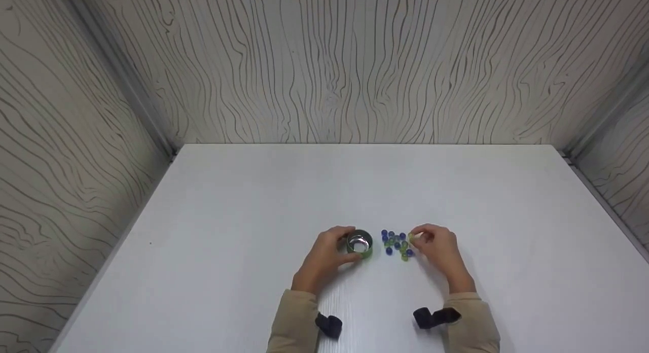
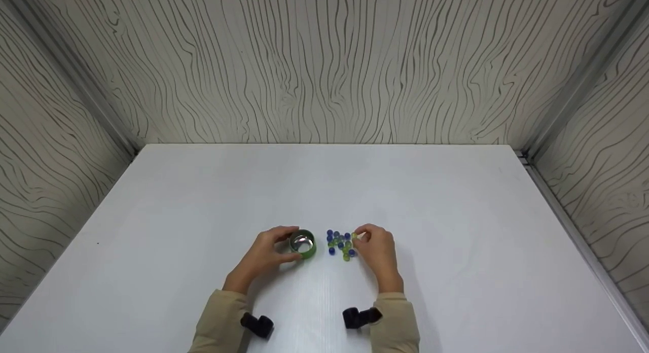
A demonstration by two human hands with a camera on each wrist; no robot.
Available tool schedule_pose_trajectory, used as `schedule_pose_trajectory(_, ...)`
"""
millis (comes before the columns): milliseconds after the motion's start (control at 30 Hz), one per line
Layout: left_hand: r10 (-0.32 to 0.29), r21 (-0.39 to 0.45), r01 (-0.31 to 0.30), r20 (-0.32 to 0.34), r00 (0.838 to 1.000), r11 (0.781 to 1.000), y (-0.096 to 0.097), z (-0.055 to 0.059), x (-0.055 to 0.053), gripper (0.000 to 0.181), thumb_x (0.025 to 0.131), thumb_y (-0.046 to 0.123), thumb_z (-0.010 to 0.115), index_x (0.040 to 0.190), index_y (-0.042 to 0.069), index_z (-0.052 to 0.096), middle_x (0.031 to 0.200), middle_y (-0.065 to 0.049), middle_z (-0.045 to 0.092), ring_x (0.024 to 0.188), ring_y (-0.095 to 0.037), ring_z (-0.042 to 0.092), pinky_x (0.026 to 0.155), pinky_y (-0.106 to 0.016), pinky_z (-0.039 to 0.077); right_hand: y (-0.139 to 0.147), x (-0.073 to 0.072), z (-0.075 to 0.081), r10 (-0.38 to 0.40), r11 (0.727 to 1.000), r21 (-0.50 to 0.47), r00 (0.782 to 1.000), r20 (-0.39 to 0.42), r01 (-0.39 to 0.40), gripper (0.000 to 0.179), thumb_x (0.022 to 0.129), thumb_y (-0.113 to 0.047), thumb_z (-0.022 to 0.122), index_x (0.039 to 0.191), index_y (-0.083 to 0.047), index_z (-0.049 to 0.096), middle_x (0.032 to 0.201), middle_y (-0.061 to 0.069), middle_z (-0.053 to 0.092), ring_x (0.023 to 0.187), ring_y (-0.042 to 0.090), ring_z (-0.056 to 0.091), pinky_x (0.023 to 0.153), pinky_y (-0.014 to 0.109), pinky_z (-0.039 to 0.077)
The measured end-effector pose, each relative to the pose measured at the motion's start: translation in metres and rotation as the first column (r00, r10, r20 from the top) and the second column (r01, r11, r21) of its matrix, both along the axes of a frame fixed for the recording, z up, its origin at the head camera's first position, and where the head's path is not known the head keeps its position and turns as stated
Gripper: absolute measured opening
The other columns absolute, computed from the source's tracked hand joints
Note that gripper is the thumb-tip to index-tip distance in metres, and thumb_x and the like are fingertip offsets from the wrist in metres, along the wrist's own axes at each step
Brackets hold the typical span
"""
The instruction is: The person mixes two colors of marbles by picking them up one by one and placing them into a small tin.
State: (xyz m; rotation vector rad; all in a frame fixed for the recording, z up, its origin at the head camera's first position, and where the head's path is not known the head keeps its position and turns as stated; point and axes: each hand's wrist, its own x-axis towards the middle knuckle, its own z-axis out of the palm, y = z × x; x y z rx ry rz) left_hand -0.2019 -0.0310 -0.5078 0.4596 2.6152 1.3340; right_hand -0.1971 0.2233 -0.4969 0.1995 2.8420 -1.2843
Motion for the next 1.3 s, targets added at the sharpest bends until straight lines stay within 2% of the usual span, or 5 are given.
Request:
schedule_pose_trajectory(167, -0.007, 0.004, 0.007, 0.000, 1.000, 1.000, -0.001, 0.001, 0.000, 0.061, 0.079, 0.019, 0.078, 0.133, 0.004, 0.055, 0.135, -0.012, 0.060, 0.132, -0.027, 0.053, 0.116, -0.041, 0.042, -0.002, 0.000, 0.003, 0.005, 1.000, 0.004, 1.000, -0.017, -0.004, 0.016, 0.085, -0.007, 0.068, 0.100, 0.000, 0.071, 0.069, 0.003, 0.056, 0.062, 0.011, 0.046, 0.054, 0.018, 0.036)
schedule_pose_trajectory(600, -0.026, -0.015, 0.025, -0.052, 0.998, 1.000, -0.001, 0.000, -0.002, 0.060, 0.079, 0.018, 0.079, 0.132, 0.001, 0.056, 0.133, -0.014, 0.061, 0.130, -0.029, 0.055, 0.115, -0.040, 0.043, -0.008, 0.002, 0.013, 0.010, 0.999, 0.034, 0.996, -0.086, -0.007, 0.013, 0.082, -0.005, 0.071, 0.094, -0.001, 0.072, 0.068, 0.004, 0.056, 0.062, 0.008, 0.042, 0.055, 0.016, 0.033)
schedule_pose_trajectory(900, -0.013, -0.012, 0.012, -0.023, 1.000, 1.000, 0.000, 0.000, -0.001, 0.061, 0.079, 0.018, 0.079, 0.132, 0.003, 0.056, 0.134, -0.014, 0.060, 0.131, -0.028, 0.054, 0.115, -0.041, 0.042, -0.012, 0.003, 0.015, 0.022, 1.000, 0.019, 0.996, -0.087, -0.021, 0.014, 0.082, -0.003, 0.070, 0.096, 0.000, 0.072, 0.072, 0.005, 0.057, 0.065, 0.009, 0.043, 0.055, 0.015, 0.034)
schedule_pose_trajectory(1300, -0.007, -0.010, 0.007, -0.027, 1.000, 1.000, 0.000, -0.001, -0.001, 0.061, 0.078, 0.018, 0.079, 0.132, 0.004, 0.056, 0.133, -0.012, 0.061, 0.130, -0.027, 0.055, 0.115, -0.039, 0.043, -0.015, 0.004, 0.017, 0.040, 0.999, 0.013, 0.994, -0.098, -0.039, 0.013, 0.082, -0.002, 0.069, 0.095, 0.000, 0.072, 0.072, 0.006, 0.058, 0.065, 0.008, 0.043, 0.056, 0.015, 0.034)
